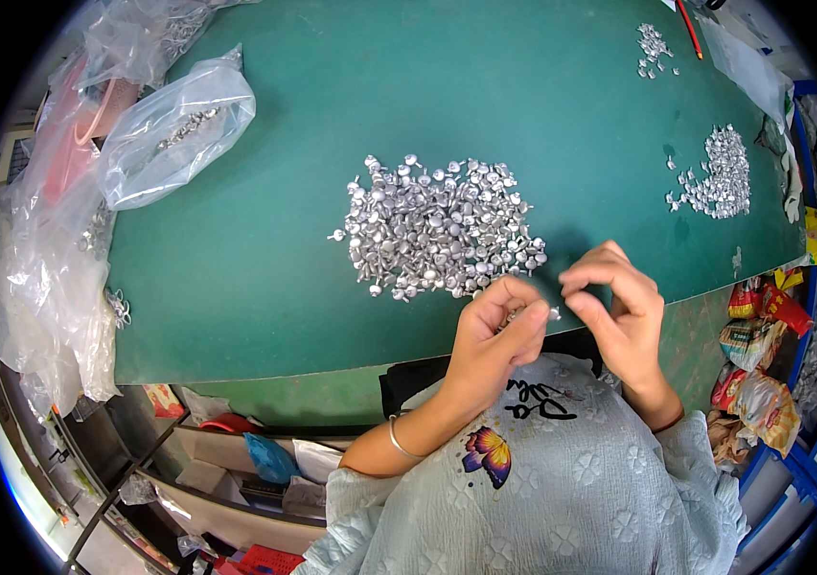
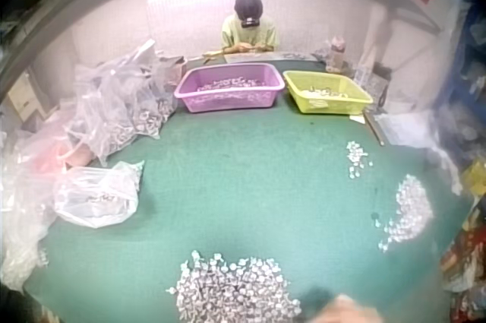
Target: The person sits at a green table and repeatedly picks up small silver metal components and white plastic pieces. They manually join these parts together by hand and place the assembled units into a pile on the table.
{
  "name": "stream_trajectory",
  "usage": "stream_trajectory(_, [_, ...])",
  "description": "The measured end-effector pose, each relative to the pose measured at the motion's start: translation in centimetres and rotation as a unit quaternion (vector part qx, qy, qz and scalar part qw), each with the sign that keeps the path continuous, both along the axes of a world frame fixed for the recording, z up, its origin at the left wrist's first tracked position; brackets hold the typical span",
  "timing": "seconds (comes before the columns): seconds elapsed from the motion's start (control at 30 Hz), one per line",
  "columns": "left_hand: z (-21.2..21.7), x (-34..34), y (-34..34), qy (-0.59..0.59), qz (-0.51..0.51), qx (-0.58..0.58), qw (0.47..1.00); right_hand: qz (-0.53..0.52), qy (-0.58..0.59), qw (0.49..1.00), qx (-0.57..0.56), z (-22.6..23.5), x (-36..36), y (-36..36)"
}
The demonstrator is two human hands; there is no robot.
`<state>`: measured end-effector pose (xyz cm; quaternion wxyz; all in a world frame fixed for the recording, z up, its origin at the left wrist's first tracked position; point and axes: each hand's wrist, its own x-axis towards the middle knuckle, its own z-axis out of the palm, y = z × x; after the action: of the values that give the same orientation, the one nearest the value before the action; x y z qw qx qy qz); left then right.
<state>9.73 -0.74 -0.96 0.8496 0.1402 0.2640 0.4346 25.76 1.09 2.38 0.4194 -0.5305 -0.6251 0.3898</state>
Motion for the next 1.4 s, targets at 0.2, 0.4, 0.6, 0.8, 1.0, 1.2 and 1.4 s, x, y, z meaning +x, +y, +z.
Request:
stream_trajectory(0.2, [0.5, 0.3, 0.2, -0.091, 0.002, -0.015, 0.996, -0.035, -0.179, 0.981, 0.069, -2.9, 0.0, 1.8])
stream_trajectory(0.4, [0.0, 0.3, -0.1, 0.012, -0.008, -0.028, 1.0, -0.024, -0.257, 0.959, 0.116, -3.3, -0.1, 2.1])
stream_trajectory(0.6, [0.4, 0.4, 0.0, 0.13, 0.065, -0.028, 0.989, -0.019, -0.097, 0.994, 0.042, -0.5, 0.1, 0.7])
stream_trajectory(0.8, [1.0, 0.8, 0.1, 0.222, 0.073, 0.046, 0.971, 0.021, -0.129, 0.988, 0.084, 1.1, -0.1, 0.2])
stream_trajectory(1.0, [0.8, 0.7, 0.1, 0.232, 0.08, 0.078, 0.966, 0.022, -0.137, 0.984, 0.109, 1.3, -0.2, 0.0])
stream_trajectory(1.2, [1.2, 0.6, 0.2, 0.214, 0.074, 0.072, 0.971, 0.029, -0.119, 0.988, 0.097, 1.4, -0.3, 0.0])
stream_trajectory(1.4, [0.8, -0.5, 0.2, -0.022, -0.017, -0.042, 0.999, 0.043, -0.069, 0.997, 0.009, -0.1, 0.8, 0.7])
